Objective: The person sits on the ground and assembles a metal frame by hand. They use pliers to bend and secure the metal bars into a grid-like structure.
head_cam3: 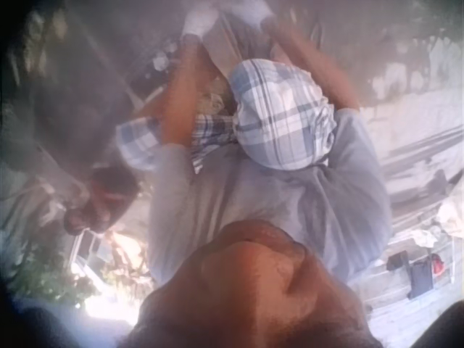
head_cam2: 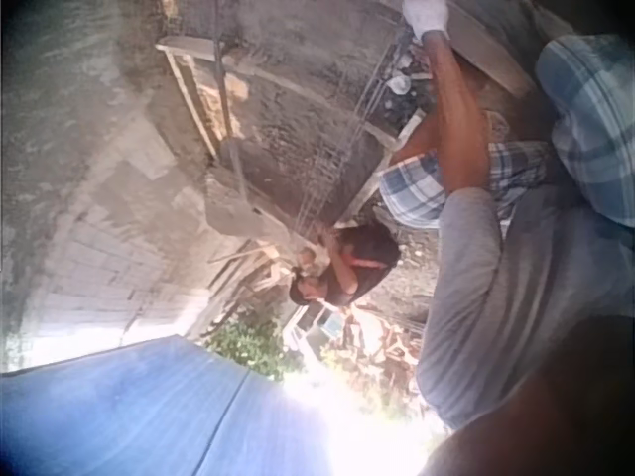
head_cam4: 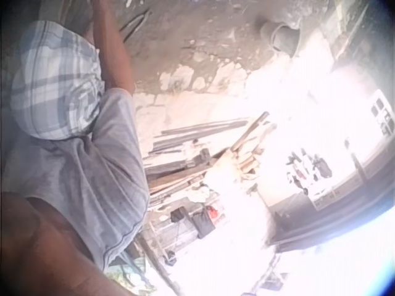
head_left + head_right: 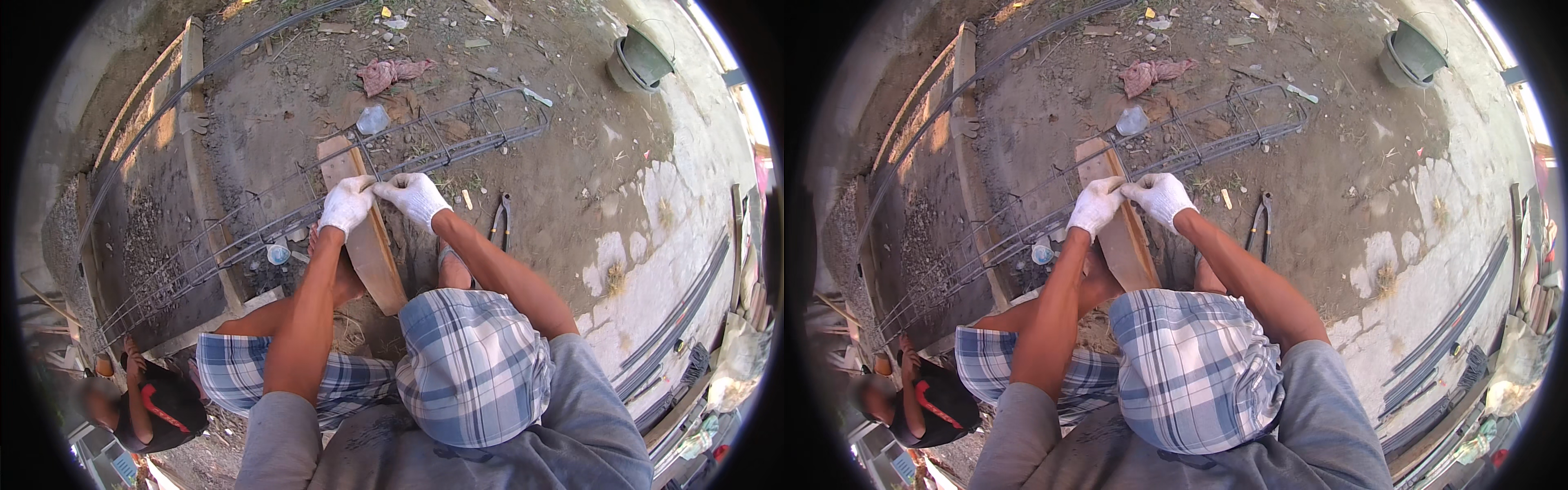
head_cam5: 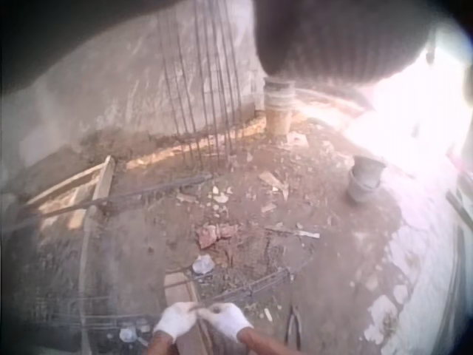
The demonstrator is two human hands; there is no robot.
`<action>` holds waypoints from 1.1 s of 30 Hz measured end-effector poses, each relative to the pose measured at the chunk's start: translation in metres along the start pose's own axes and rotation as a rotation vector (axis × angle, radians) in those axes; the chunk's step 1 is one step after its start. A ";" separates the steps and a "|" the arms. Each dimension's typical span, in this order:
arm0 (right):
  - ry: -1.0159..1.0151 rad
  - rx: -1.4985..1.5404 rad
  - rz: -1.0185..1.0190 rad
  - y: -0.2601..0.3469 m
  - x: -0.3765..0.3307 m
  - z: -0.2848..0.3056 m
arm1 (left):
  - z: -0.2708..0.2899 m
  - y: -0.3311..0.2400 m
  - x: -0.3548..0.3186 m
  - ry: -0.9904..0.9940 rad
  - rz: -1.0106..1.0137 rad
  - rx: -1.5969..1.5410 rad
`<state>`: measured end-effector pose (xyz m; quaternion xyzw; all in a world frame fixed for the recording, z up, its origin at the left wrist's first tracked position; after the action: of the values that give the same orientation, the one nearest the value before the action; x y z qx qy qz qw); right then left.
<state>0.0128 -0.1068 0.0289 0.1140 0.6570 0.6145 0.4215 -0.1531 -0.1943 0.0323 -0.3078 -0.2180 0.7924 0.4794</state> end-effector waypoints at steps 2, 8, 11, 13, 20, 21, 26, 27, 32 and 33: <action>-0.067 0.071 0.067 -0.009 -0.005 -0.006 | 0.012 -0.001 0.006 0.055 -0.024 -0.102; -0.178 0.344 -0.127 -0.006 -0.017 -0.021 | 0.011 -0.011 0.006 0.087 0.188 -0.114; -0.121 0.167 -0.022 -0.001 -0.021 -0.017 | 0.015 -0.015 0.005 0.141 0.205 -0.135; -0.030 0.056 -0.073 0.004 -0.019 -0.017 | 0.015 -0.007 0.006 0.110 0.188 -0.152; -0.072 -0.207 -0.037 -0.013 0.012 -0.002 | 0.012 -0.018 0.015 0.167 0.122 -0.034; -0.049 -0.165 -0.066 -0.011 0.009 -0.003 | 0.014 -0.017 0.013 0.178 0.131 -0.035; -0.102 -0.401 0.083 -0.020 0.003 0.001 | 0.018 -0.021 0.005 0.164 0.140 -0.050; -0.120 -0.439 0.105 -0.024 0.003 0.001 | 0.017 -0.021 0.005 0.157 0.135 -0.038; -0.133 0.055 0.087 -0.050 0.005 0.011 | 0.016 -0.027 0.008 0.165 0.156 -0.093; -0.124 0.238 0.101 -0.049 -0.004 0.008 | 0.020 -0.021 0.003 0.154 0.171 -0.086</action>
<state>0.0387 -0.1143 -0.0132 0.2338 0.6913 0.5446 0.4134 -0.1550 -0.1836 0.0591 -0.4055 -0.1870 0.7943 0.4119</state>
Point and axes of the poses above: each hand's wrist, its own x-axis towards the middle knuckle, its own z-axis out of the back of the hand, y = z × x, the point moved 1 cm from there along x, towards the middle knuckle, and after that the axes turned 1 degree about -y, right-handed, at the moved point
